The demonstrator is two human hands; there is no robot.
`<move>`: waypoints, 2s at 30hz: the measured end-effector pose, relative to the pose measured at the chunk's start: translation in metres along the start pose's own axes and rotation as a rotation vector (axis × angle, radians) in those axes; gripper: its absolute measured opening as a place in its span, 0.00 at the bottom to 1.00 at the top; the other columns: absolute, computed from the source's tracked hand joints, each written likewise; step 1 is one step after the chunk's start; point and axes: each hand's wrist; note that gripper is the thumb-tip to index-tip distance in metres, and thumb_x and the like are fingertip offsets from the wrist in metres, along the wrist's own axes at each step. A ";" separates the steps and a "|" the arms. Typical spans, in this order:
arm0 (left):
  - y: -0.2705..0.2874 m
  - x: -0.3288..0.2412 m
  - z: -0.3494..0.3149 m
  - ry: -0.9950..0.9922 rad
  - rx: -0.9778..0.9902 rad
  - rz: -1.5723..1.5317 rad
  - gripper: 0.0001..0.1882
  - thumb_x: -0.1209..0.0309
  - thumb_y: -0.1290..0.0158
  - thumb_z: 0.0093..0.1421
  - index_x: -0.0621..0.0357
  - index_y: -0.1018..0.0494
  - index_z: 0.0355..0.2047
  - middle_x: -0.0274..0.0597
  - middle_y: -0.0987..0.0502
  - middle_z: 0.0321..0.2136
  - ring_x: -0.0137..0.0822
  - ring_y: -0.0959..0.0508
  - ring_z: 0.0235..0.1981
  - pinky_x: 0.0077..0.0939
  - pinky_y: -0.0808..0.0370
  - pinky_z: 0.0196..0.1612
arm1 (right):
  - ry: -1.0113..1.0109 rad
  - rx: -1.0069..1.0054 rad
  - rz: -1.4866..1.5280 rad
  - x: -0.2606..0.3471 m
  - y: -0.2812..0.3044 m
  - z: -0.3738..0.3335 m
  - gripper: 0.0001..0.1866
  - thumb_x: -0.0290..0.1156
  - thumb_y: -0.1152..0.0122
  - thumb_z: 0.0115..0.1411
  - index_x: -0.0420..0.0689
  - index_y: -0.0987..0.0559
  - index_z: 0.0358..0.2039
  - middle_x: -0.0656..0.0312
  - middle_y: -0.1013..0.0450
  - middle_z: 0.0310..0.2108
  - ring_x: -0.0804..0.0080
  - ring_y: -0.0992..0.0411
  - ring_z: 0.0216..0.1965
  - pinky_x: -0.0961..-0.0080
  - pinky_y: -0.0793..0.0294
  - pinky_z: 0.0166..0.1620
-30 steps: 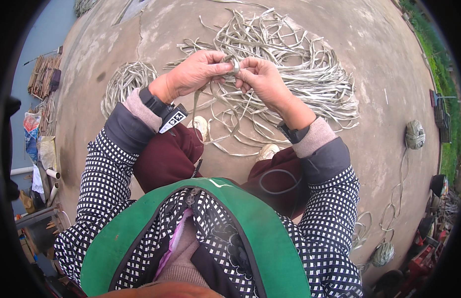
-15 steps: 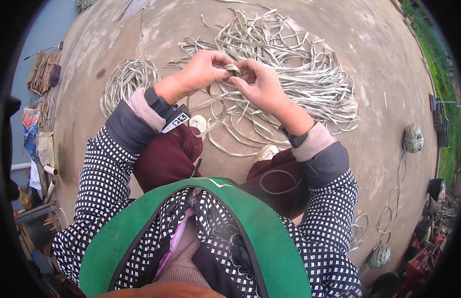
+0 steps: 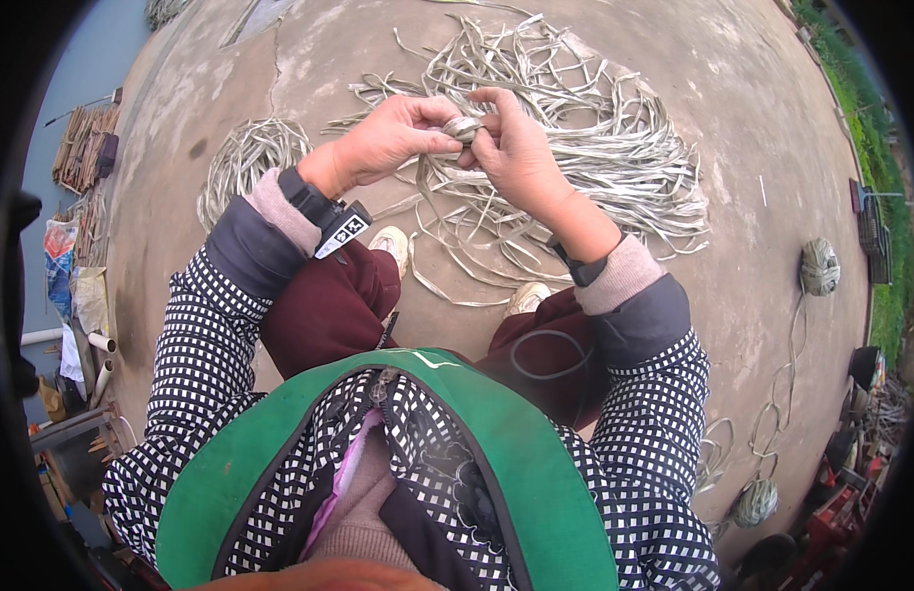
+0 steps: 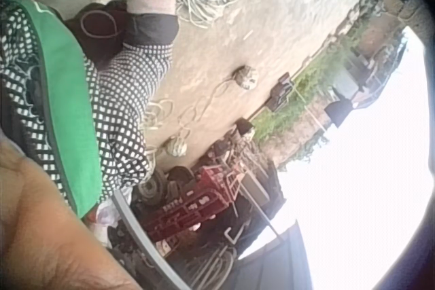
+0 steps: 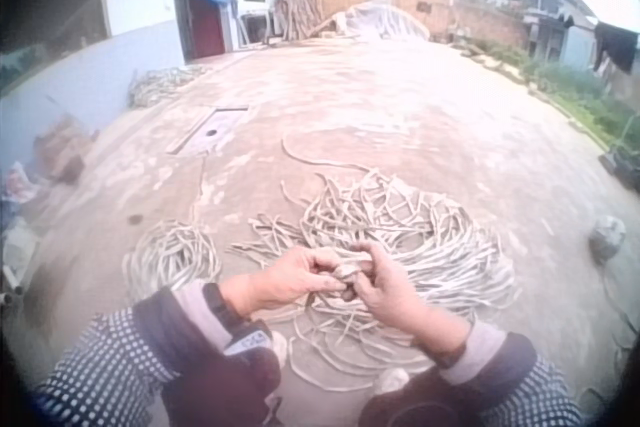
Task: The person sits on a concrete floor and untangles a large pile of white rope by hand. They repeatedly pick up sections, separate strands, and lay them into a neater pile.
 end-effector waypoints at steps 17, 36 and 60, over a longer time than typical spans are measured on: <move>-0.008 -0.005 -0.009 -0.301 -0.129 0.769 0.13 0.83 0.45 0.48 0.64 0.27 0.35 0.42 0.25 0.38 0.42 0.22 0.37 0.30 0.26 0.40 | -0.427 0.268 0.570 -0.010 0.008 -0.012 0.16 0.37 0.54 0.67 0.39 0.26 0.30 0.61 0.26 0.21 0.82 0.30 0.17 0.89 0.31 0.19; 0.049 -0.021 -0.017 -0.605 -0.144 1.326 0.03 0.76 0.51 0.53 0.56 0.28 0.28 0.42 0.25 0.25 0.45 0.24 0.31 0.36 0.28 0.34 | -0.024 0.119 0.030 0.033 -0.007 -0.038 0.20 0.35 0.57 0.67 0.45 0.35 0.16 0.74 0.43 0.12 0.86 0.48 0.15 0.86 0.49 0.20; 0.015 -0.019 -0.037 -0.589 0.066 1.536 0.05 0.76 0.49 0.44 0.51 0.30 0.24 0.34 0.26 0.20 0.39 0.24 0.24 0.30 0.27 0.26 | -0.138 0.365 -0.284 0.031 0.000 -0.038 0.16 0.33 0.59 0.64 0.36 0.29 0.25 0.58 0.34 0.16 0.72 0.34 0.20 0.73 0.33 0.28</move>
Point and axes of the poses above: each hand's wrist, its own z-axis towards the middle knuckle, its own y-axis out of the back of the hand, x = y × z
